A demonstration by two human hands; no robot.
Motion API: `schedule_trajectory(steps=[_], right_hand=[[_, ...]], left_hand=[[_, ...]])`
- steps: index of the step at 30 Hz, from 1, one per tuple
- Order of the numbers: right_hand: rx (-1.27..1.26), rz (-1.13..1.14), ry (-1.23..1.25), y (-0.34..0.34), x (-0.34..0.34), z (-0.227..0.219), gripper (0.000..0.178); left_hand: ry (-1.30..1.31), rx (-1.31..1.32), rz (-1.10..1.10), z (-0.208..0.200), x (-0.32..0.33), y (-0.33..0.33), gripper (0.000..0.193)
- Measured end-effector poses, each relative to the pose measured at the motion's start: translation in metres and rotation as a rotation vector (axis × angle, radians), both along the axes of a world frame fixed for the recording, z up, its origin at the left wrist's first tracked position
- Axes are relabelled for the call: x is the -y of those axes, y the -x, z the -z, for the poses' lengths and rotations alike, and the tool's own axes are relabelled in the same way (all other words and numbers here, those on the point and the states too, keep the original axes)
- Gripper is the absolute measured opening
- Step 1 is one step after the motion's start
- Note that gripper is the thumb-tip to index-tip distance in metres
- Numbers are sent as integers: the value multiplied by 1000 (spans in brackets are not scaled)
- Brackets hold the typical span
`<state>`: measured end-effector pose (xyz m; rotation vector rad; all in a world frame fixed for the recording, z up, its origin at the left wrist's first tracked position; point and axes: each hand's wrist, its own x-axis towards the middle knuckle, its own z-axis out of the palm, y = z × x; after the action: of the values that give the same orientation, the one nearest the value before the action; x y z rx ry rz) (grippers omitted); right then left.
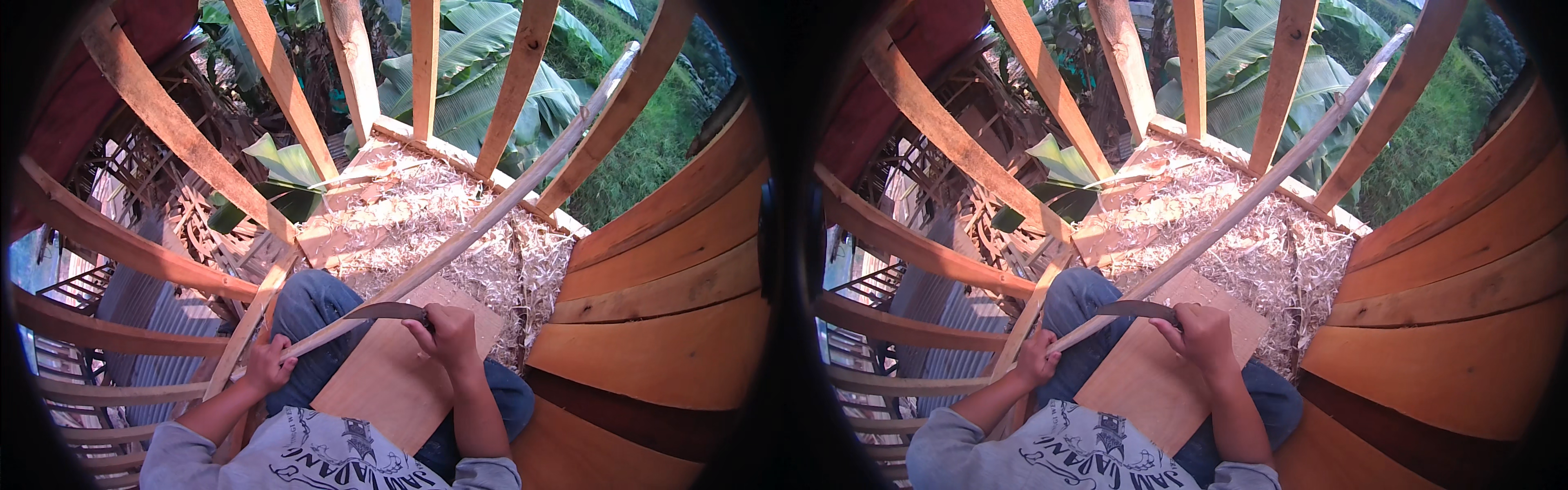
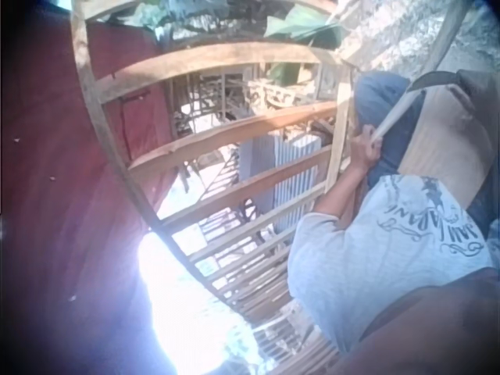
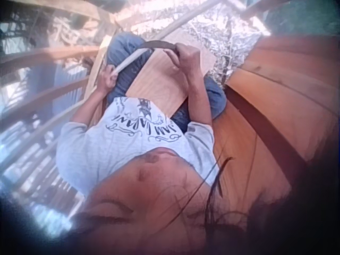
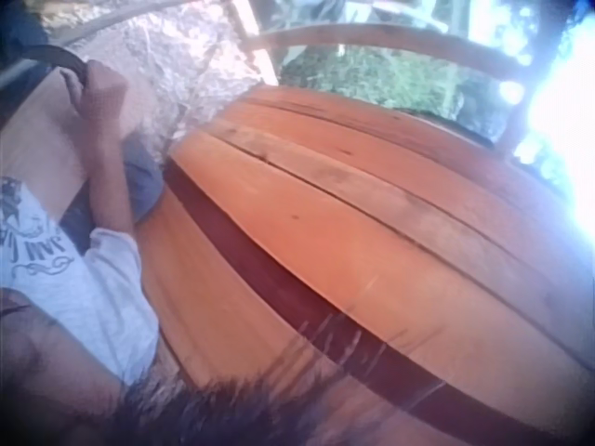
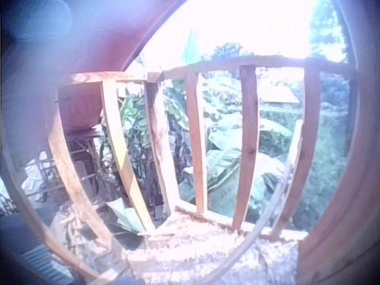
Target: The person sits cross-legged on a wooden platform and uses a curved blade to shave and smooth a long, thin piece of wood. They hold the wood against a flat board on their lap and repeatedly scrape the blade along its length to remove shavings.
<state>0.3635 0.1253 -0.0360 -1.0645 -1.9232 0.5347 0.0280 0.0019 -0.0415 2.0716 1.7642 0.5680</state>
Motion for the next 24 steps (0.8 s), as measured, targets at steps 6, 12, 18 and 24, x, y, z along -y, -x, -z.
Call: schedule_trajectory(steps=[6, 12, 18, 24], right_hand=[[41, 85, 71, 2, -2, 0, 41], [41, 261, 169, -5, -4, 6, 43], [86, 296, 257, 0, -4, 2, 42], [175, 166, 222, 13, 1, 4, 43]], left_hand=[[35, -83, -105, 0, 11, -12, 50], [40, -76, -163, 1, 15, -18, 41], [-22, -92, -172, 5, 20, -21, 42], [-52, -99, -178, 9, 22, -19, 44]])
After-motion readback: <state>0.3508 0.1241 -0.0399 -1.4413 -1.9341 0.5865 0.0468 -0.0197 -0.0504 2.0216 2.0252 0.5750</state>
